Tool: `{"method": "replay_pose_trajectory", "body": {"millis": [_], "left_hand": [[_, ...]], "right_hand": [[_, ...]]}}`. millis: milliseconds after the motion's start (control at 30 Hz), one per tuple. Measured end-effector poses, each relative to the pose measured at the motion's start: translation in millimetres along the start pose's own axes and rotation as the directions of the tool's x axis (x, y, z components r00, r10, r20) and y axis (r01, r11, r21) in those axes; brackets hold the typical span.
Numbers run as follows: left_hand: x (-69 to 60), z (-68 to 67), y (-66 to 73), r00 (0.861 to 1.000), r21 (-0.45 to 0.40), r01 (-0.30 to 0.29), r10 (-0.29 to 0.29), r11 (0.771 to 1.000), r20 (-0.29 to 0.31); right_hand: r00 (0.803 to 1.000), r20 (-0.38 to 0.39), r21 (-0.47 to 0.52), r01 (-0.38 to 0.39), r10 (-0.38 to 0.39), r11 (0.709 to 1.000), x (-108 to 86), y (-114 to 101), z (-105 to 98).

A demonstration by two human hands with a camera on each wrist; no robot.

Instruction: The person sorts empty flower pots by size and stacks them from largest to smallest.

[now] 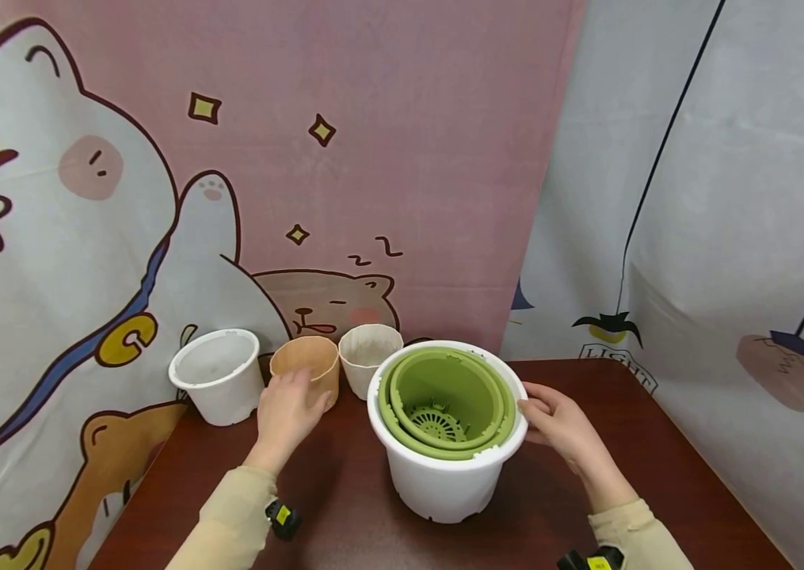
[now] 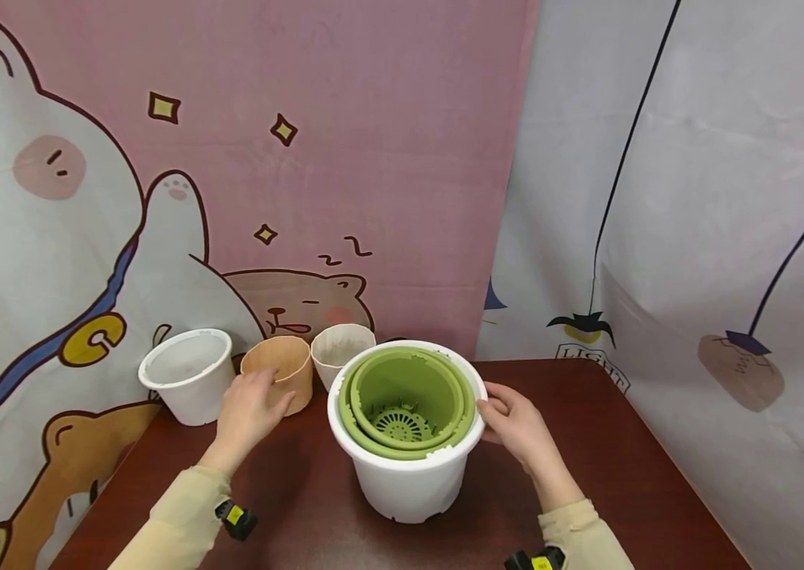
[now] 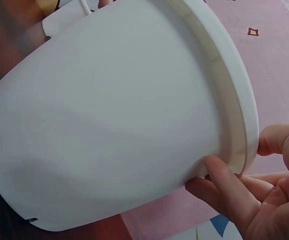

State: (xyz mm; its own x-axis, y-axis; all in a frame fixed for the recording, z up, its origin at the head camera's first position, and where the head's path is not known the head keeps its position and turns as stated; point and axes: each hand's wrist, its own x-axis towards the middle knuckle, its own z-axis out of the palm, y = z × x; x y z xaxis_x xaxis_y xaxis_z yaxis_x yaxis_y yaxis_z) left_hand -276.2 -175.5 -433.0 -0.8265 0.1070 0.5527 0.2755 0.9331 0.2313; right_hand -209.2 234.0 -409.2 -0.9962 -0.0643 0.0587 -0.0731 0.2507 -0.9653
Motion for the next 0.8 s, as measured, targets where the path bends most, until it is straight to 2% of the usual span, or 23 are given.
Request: {"method": "replay_pose_trajectory", "body": {"millis": [167, 400, 567, 800], "left_hand": [[-2.6, 1.7, -19.2, 1.0, 0.018, 0.023, -0.023, 1.0, 0.0], [-3.3, 0.6, -45.9, 0.994, 0.032, 0.091, -0.093, 0.995, 0.051], [-3.4, -4.0, -61.7, 0.99, 0.054, 0.12, -0.124, 0.991, 0.066], [-3.7, -9.6, -82.8, 0.991, 0.084, 0.13, -0.132, 0.988, 0.021]], "right_hand": [[1.0, -0.006, -0.01, 0.003, -0.003, 1.0, 0.9, 1, 0], [1.0, -0.008, -0.002, 0.003, -0.003, 1.0, 0.6, 0, 0], [1.0, 0.0, 0.009, 0.003, -0.003, 1.0, -0.4, -1, 1], [1.0, -0.002, 0.0, -0.006, 0.006, 1.0, 0.0, -1, 0]]}}
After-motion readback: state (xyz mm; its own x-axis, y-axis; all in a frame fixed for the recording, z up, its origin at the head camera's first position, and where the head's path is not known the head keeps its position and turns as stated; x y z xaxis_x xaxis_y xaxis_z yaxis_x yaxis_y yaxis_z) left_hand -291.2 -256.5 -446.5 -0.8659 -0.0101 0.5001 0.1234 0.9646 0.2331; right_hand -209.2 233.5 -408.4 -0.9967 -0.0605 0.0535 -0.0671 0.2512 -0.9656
